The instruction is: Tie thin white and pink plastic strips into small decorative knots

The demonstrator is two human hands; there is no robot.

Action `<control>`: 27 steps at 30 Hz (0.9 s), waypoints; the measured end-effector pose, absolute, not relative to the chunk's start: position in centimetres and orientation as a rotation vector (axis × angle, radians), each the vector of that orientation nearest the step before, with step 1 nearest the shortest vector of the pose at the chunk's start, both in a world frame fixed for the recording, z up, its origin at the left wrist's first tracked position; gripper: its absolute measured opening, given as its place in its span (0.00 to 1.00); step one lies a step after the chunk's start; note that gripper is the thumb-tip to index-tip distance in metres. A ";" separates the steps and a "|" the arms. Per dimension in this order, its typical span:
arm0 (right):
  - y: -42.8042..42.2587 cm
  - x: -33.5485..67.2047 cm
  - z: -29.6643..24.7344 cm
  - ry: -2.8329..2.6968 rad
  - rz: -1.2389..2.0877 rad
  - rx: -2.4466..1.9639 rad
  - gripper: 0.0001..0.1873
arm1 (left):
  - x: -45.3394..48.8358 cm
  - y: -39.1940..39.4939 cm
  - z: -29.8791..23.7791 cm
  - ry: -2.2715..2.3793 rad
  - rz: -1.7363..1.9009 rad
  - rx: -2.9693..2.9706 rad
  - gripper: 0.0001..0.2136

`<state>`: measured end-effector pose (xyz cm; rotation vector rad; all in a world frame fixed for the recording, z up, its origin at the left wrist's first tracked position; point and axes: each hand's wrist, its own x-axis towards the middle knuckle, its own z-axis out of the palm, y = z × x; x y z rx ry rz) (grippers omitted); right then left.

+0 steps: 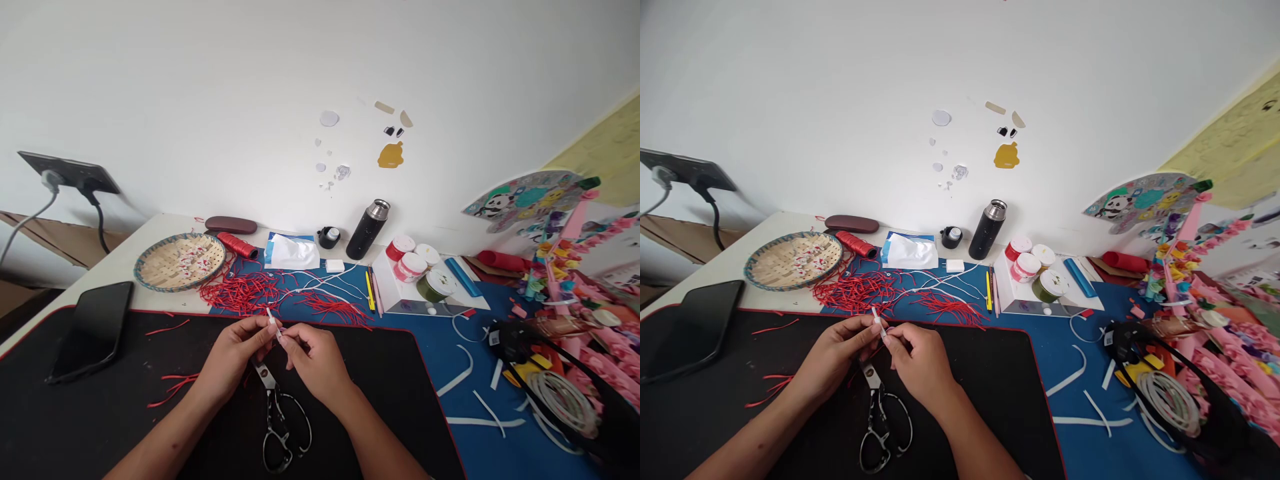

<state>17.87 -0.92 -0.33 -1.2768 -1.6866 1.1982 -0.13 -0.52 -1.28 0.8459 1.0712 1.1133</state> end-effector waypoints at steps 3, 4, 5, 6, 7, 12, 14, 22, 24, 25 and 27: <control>-1.0 17.9 -0.5 -1.688 1.204 -1.272 0.11 | -0.1 -0.5 -1.2 1.068 1.116 0.837 0.15; -1.0 17.9 -0.5 -1.690 1.205 -1.269 0.12 | -0.1 -0.5 -1.2 1.067 1.118 0.835 0.15; -1.1 17.8 -0.6 -1.690 1.204 -1.266 0.12 | -0.2 -0.6 -1.2 1.064 1.118 0.835 0.14; -1.1 17.8 -0.6 -1.689 1.203 -1.266 0.12 | -0.2 -0.6 -1.2 1.061 1.120 0.837 0.14; -1.1 17.8 -0.6 -1.689 1.203 -1.266 0.12 | -0.2 -0.6 -1.2 1.056 1.120 0.841 0.14; -1.0 17.9 -0.6 -1.681 1.213 -1.247 0.12 | -0.2 -0.4 -1.0 1.045 1.129 0.829 0.13; -0.9 18.0 -0.7 -1.652 1.205 -1.241 0.13 | -0.2 -0.3 -0.9 1.041 1.137 0.795 0.14; -0.9 18.1 -0.8 -1.560 1.219 -1.202 0.14 | -0.3 -0.2 -0.7 1.005 1.160 0.727 0.16; -0.9 18.0 -0.9 -1.564 1.230 -1.196 0.13 | -0.3 -0.1 -0.7 1.001 1.161 0.720 0.16; -0.8 18.0 -0.9 -1.569 1.230 -1.201 0.12 | -0.3 -0.1 -0.7 0.998 1.159 0.719 0.17; -0.8 18.0 -0.9 -1.580 1.230 -1.210 0.12 | -0.2 -0.1 -0.7 0.993 1.157 0.717 0.16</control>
